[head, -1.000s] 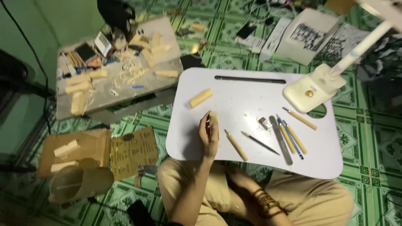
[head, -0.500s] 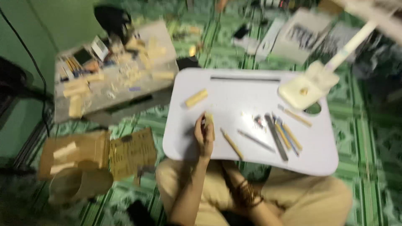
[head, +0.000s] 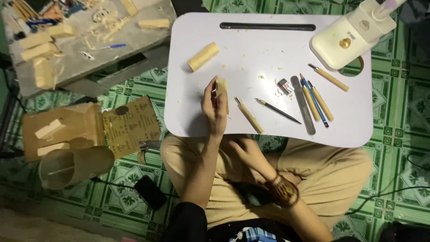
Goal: Carving a small wooden cylinder using a knife and marking it with a pencil
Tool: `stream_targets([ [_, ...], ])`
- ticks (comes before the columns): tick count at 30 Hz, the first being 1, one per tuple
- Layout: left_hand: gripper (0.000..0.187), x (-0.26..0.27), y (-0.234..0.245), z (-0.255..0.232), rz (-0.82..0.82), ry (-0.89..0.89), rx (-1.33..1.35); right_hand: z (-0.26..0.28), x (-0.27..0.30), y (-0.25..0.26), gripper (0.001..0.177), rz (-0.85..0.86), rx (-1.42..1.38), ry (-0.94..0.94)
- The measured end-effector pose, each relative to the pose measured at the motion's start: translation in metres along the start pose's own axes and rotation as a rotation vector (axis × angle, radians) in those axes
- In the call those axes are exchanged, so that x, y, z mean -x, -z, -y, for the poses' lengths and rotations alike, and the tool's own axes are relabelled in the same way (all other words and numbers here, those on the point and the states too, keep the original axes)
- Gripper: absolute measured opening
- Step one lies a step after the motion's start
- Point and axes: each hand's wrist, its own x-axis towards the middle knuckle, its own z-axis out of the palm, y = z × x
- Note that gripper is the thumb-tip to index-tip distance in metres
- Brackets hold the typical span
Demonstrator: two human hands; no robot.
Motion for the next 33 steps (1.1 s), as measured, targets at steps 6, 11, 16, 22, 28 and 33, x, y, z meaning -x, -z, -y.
stream_targets([
  [6,0.045,-0.005,0.004,-0.043,0.203,0.104,0.115,0.093,0.031,0.061,0.02,0.0,0.068,0.315],
  [11,0.053,-0.013,0.011,-0.011,0.26,0.219,0.207,0.083,0.001,0.091,0.012,-0.403,0.462,0.439],
  [16,0.056,-0.012,0.017,0.001,0.242,0.241,0.246,0.088,-0.021,0.075,0.027,-0.398,0.766,0.421],
  [22,0.055,-0.012,0.021,-0.011,0.315,0.229,0.228,0.075,-0.037,0.062,0.01,-0.493,0.834,0.502],
  [28,0.059,-0.011,0.024,-0.012,0.336,0.199,0.046,0.084,-0.027,0.068,0.021,-0.467,0.408,0.431],
  [33,0.048,-0.009,0.02,-0.018,0.354,0.105,-0.096,0.09,-0.028,0.054,0.029,-0.384,0.248,0.4],
])
